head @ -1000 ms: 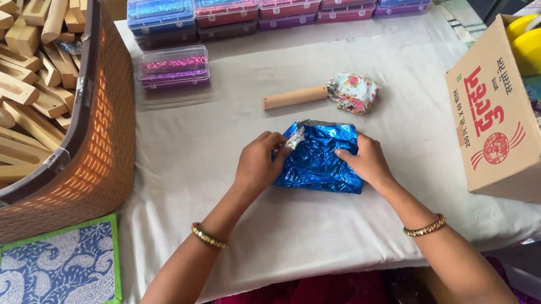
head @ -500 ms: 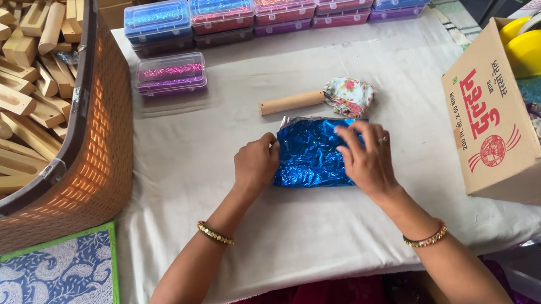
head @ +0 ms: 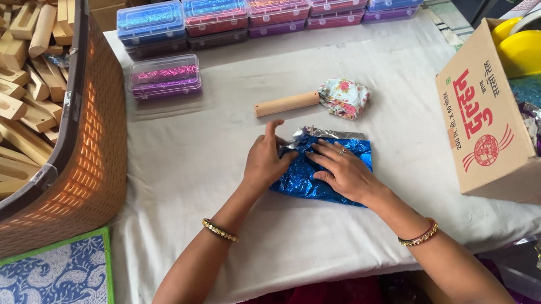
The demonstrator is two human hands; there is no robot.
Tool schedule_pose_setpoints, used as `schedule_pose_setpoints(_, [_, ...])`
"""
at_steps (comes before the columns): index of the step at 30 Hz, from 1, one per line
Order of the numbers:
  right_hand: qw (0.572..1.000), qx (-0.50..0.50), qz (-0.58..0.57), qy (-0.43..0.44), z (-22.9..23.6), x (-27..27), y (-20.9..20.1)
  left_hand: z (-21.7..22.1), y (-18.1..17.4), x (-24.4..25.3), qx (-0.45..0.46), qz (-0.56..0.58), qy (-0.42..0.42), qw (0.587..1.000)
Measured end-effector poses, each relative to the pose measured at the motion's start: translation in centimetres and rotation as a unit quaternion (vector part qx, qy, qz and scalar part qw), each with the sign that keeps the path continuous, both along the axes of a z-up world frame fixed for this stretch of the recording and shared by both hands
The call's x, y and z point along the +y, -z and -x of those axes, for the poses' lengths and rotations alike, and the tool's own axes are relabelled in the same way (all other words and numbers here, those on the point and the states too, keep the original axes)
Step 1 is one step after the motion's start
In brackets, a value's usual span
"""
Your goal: The recorder wraps small wooden blocks and dowels in blue and silver foil at a workshop table.
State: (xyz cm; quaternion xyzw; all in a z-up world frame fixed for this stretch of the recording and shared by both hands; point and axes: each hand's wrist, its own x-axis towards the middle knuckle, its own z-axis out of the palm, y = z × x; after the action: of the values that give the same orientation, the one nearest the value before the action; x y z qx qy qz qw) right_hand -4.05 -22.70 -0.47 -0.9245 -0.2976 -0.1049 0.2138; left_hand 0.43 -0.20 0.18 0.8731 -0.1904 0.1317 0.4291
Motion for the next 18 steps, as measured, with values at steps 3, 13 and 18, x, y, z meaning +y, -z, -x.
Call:
schedule_pose_setpoints(3, [1.0, 0.009, -0.001, -0.009, 0.0, 0.0, -0.1, -0.2, -0.4, -0.1, 0.117, 0.005, -0.017, 0.993])
schedule_pose_setpoints(13, [0.997, 0.061, 0.04, -0.041, -0.2, 1.2, -0.5, -0.8, 2.4, 1.1, 0.096, -0.041, -0.064, 0.993])
schedule_pose_setpoints(18, [0.99, 0.079, 0.096, -0.071, -1.6, 1.0, 1.0, -0.3, 0.5, 1.7, 0.152, -0.045, -0.052, 0.986])
